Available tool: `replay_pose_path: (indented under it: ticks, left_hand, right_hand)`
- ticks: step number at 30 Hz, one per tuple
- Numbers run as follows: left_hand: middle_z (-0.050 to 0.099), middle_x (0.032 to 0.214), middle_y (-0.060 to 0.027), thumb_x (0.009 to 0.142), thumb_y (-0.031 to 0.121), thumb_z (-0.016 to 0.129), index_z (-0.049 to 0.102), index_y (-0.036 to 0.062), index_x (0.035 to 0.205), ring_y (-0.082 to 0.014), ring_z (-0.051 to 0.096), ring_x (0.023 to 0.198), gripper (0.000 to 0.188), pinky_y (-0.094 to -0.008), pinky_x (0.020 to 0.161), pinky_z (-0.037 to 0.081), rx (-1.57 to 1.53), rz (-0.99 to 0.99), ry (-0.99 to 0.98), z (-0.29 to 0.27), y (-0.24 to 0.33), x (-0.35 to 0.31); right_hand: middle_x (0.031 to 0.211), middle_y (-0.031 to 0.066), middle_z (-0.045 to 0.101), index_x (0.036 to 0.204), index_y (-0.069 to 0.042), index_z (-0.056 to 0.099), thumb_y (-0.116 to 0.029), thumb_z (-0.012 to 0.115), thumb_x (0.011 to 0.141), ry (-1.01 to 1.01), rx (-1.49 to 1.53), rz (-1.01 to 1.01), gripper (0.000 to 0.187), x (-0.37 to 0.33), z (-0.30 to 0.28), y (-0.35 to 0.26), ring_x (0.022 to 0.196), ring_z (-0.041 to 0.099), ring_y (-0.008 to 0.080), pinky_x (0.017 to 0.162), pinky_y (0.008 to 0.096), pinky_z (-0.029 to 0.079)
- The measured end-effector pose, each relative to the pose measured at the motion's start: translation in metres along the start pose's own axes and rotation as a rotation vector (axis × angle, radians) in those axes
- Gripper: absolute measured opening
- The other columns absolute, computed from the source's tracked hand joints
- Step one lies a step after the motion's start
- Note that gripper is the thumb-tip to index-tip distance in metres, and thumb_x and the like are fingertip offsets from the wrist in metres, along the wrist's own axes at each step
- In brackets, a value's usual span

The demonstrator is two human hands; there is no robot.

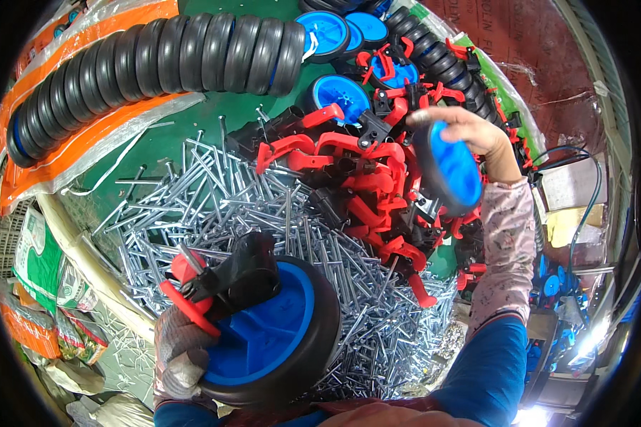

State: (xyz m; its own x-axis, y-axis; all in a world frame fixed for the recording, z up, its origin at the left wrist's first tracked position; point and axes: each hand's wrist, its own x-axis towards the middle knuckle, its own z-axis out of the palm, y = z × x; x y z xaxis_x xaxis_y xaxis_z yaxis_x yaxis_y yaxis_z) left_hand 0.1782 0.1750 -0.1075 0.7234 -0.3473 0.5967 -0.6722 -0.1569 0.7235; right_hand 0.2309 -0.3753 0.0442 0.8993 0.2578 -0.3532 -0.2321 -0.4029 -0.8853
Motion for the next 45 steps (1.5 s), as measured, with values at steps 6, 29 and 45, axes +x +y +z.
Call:
replay_pose_path:
  ticks: [6,29,45]
  left_hand:
    - [0.064,0.090,-0.0139,0.076,0.016,0.072,0.057,0.0047,0.083,-0.0366,0.066,0.082,0.020,-0.0474,0.073,0.054,-0.031,-0.002,-0.016,0.003,0.006,0.005]
    - [0.059,0.085,-0.0159,0.079,0.012,0.071,0.057,0.0028,0.094,-0.0266,0.060,0.075,0.023,-0.0377,0.069,0.050,-0.259,0.172,0.004,0.019,0.002,0.039]
    - [0.066,0.112,-0.0119,0.067,0.002,0.090,0.049,0.0110,0.128,-0.0229,0.066,0.100,0.074,-0.0365,0.089,0.054,0.264,0.173,0.386,0.015,-0.111,0.169]
  right_hand:
    - [0.126,0.0105,0.063,0.142,-0.005,0.047,-0.046,0.058,0.098,0.471,-0.623,-0.060,0.061,0.104,-0.018,-0.008,0.114,0.062,0.0177,0.090,0.0279,0.050]
    - [0.081,0.0119,0.059,0.120,-0.010,0.049,-0.004,0.066,0.077,0.204,-0.647,0.194,0.047,-0.084,0.117,0.008,0.068,0.060,0.0222,0.063,0.0384,0.047]
    - [0.094,0.0065,0.069,0.124,-0.003,0.064,-0.022,0.074,0.088,0.299,-0.199,0.019,0.042,-0.121,0.119,-0.069,0.073,0.065,0.0094,0.061,0.0285,0.055]
